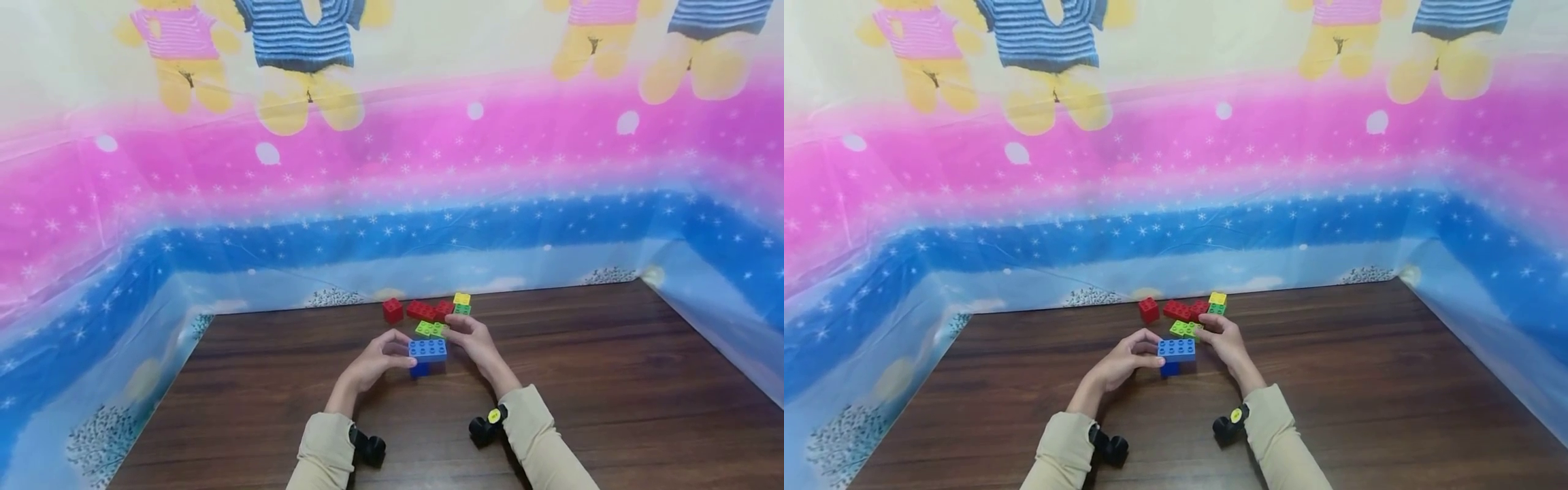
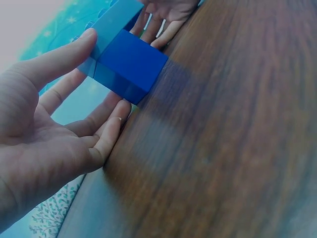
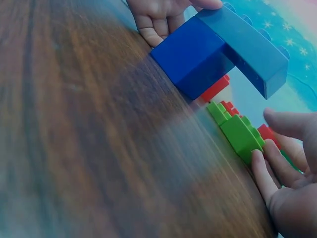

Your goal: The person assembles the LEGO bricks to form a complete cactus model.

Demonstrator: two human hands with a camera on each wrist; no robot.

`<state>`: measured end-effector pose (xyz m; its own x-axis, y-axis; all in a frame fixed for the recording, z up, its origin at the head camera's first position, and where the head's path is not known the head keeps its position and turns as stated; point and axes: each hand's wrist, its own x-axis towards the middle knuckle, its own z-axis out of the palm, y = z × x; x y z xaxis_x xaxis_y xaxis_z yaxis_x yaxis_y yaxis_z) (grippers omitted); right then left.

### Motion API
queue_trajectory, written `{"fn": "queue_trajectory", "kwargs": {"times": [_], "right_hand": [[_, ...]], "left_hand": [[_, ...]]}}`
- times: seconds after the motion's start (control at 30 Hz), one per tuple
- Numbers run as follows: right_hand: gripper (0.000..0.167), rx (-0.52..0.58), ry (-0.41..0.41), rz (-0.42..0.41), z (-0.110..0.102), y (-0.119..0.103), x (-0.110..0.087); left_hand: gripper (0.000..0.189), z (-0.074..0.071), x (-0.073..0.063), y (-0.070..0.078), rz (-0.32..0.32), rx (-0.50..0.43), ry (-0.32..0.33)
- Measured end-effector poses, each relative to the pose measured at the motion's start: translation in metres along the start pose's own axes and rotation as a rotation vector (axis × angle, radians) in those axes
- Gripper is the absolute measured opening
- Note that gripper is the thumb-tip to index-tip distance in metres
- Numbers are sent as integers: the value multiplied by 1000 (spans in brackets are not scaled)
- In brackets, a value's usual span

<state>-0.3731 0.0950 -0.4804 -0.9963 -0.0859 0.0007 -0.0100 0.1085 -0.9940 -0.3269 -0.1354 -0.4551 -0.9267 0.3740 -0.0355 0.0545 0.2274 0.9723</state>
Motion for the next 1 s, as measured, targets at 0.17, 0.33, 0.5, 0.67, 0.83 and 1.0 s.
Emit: {"fn": "queue_trajectory", "kwargs": {"times": [0.17,0.33,0.5,0.67,0.83,1.0], "right_hand": [[44,-135,9,-37,3,3,0],[43,-188,39,-66,8,4,2],[43,-215,69,-76,11,4,-1],[42,-216,79,-84,12,4,-1],[39,-220,78,-95,11,5,-1],[40,-212,71,-98,7,4,0]], "left_hand": [[36,0,-1,-2,-12,-7,-9],[37,0,-1,-1,-7,-13,-11],[36,0,-1,0,-9,-14,-18],[37,0,0,0,-8,-12,-16],[36,0,-2,0,-10,-12,-13],[36,-1,-1,0,-7,-17,-9]]}}
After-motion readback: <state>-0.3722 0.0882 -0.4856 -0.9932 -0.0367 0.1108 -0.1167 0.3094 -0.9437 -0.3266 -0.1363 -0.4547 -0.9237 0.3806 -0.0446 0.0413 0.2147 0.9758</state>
